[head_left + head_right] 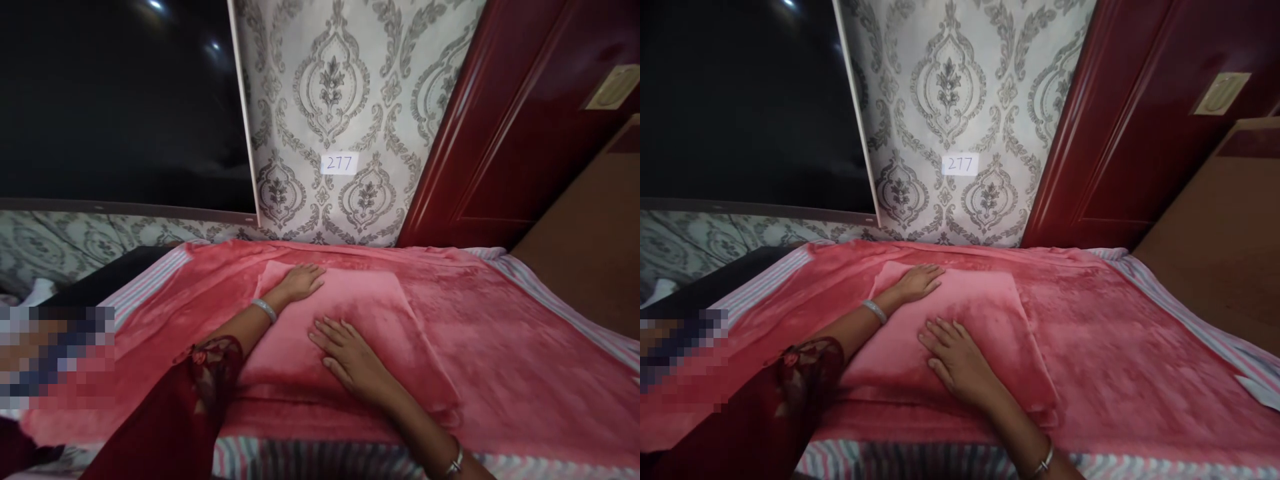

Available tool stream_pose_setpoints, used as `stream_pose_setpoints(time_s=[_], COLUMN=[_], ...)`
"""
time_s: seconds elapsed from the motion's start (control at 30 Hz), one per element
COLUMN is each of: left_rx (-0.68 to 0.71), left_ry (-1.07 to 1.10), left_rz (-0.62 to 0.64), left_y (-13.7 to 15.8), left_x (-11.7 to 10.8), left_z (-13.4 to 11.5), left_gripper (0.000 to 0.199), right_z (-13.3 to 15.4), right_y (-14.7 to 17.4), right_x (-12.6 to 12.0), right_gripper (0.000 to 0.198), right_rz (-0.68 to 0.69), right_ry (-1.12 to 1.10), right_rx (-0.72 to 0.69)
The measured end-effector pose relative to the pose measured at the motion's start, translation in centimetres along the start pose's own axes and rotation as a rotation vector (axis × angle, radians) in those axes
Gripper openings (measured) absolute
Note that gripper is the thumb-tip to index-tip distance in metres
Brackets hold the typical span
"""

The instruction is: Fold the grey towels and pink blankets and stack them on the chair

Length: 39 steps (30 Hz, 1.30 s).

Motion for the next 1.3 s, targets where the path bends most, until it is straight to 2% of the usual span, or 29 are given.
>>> stream_pose_setpoints(time_s=[0.13, 0.27, 0.33, 0.43, 0.57, 0.67, 0.8, 0.97, 1.17, 1.3], left_rx=[0.055, 0.208, 0.259, 0.194, -0.003, -0.108, -0.123, -0.149, -0.261, -0.273], left_ry=[0.034, 0.202, 0.262, 0.172, -0.053, -0.069, 0.03, 0.06, -0.052, -0.191], left_rz=[-0.003, 0.031, 0.068, 0.126, 0.122, 0.128, 0.211, 0.208, 0.169, 0.075], left_y=[2.1, 5.6, 7.2, 8.4, 7.7, 6.2, 4.3, 3.1, 2.7, 2.9], left_x=[-1.0, -1.5, -1.6, -1.2, -0.4, -0.2, -0.8, -1.4, -1.1, -2.9], left_z=[-0.8, -2.4, -2.9, -2.4, 0.1, 2.1, 4.5, 7.2, 7.7, 6.2], left_gripper=[0.054, 0.059, 0.062, 0.062, 0.063, 0.066, 0.068, 0.069, 0.068, 0.065], right_z=[0.7, 3.6, 5.3, 6.8, 6.6, 6.1, 6.1, 6.1, 6.0, 6.2], right_y=[0.0, -1.8, -3.3, -5.3, -6.2, -6.1, -6.0, -6.0, -6.2, -6.5], right_x=[-1.2, -2.8, -2.8, -1.4, 0.9, 1.4, 1.2, 1.1, 0.9, 0.6], right_gripper=[0.05, 0.043, 0.043, 0.046, 0.052, 0.053, 0.052, 0.051, 0.051, 0.05], right_rz=[0.027, 0.003, 0.016, 0.049, 0.105, 0.124, 0.116, 0.108, 0.104, 0.076], right_ry=[-0.011, -0.053, -0.072, -0.046, -0.016, -0.031, -0.036, -0.077, -0.136, -0.147], right_rx=[0.0, -0.132, -0.218, -0.311, -0.336, -0.325, -0.314, -0.299, -0.313, -0.319])
Point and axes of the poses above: each hand's wrist, its own y-axis away from the middle knuckle, its own x-axis out of the palm, z = x × y, the point moved 2 cm from there along -y, towards the middle knuckle, and after that the axes turned 11 degrees about z, right-handed, at the moved point
